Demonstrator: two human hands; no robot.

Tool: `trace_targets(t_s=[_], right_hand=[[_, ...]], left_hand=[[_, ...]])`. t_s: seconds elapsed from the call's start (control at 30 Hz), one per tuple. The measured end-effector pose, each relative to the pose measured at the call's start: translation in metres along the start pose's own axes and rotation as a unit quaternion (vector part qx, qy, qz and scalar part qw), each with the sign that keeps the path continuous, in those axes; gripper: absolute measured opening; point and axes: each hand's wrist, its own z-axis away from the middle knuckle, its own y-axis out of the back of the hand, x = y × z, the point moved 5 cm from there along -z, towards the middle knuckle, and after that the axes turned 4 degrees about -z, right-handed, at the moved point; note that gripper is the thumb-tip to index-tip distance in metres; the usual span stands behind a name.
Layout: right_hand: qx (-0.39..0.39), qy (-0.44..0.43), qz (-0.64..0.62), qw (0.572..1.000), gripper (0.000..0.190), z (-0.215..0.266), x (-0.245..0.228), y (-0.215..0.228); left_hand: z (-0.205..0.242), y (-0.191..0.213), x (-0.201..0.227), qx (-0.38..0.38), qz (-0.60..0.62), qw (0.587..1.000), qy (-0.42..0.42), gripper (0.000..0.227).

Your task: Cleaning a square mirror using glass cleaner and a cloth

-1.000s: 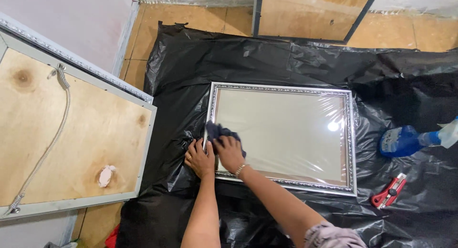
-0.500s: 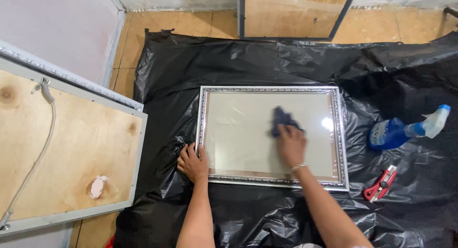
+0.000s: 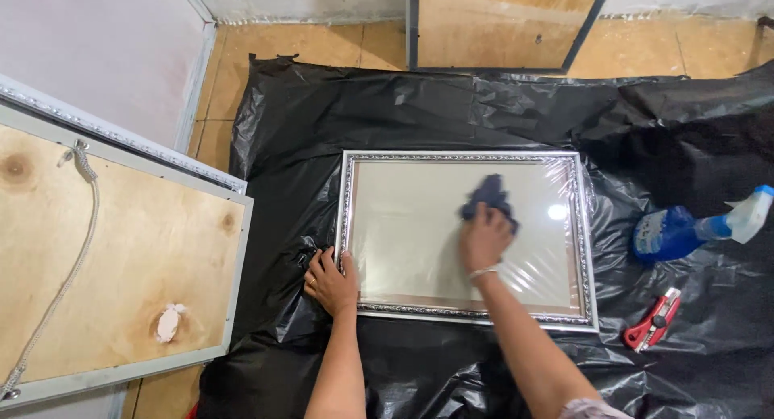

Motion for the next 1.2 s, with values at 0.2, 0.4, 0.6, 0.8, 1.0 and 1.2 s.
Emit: trace_targets(t_s=[0.2,0.4,0.6,0.8,1.0,1.2], right_hand=[[-0.095,0.096,-0.065,0.989,0.052,0.027,-0.130,-0.011],[-0.173,0.362,-0.144,0.904,0.052,0.059,-0.195,-0.012],[-0.111,0.286,-0.131,0.943,0.045,0.008,-0.114,-0.012],[-0.050,0.133,-0.039,0.989,0.047,-0.052,0.045,0.018],[0.033,-0.015,0.022,0.999,0.040,-0.094,0.157,-0.018],[0.070,0.095,-0.005,0.993,0.050,-0.074,0.056,-0.009]], left_hand=[[0.000,-0.003,-0.003,-0.026,0.013,1.000,0.011,0.035],[0.003,-0.010,-0.006,-0.040,-0.006,0.999,0.015,0.036],[0.002,-0.008,-0.004,-0.036,-0.005,0.999,0.008,0.036],[0.001,0.000,-0.001,-0.041,-0.007,0.999,0.008,0.036],[-0.001,0.004,0.002,-0.022,0.003,1.000,0.001,0.034],[0.000,0.001,-0.001,-0.021,-0.013,1.000,0.008,0.034]])
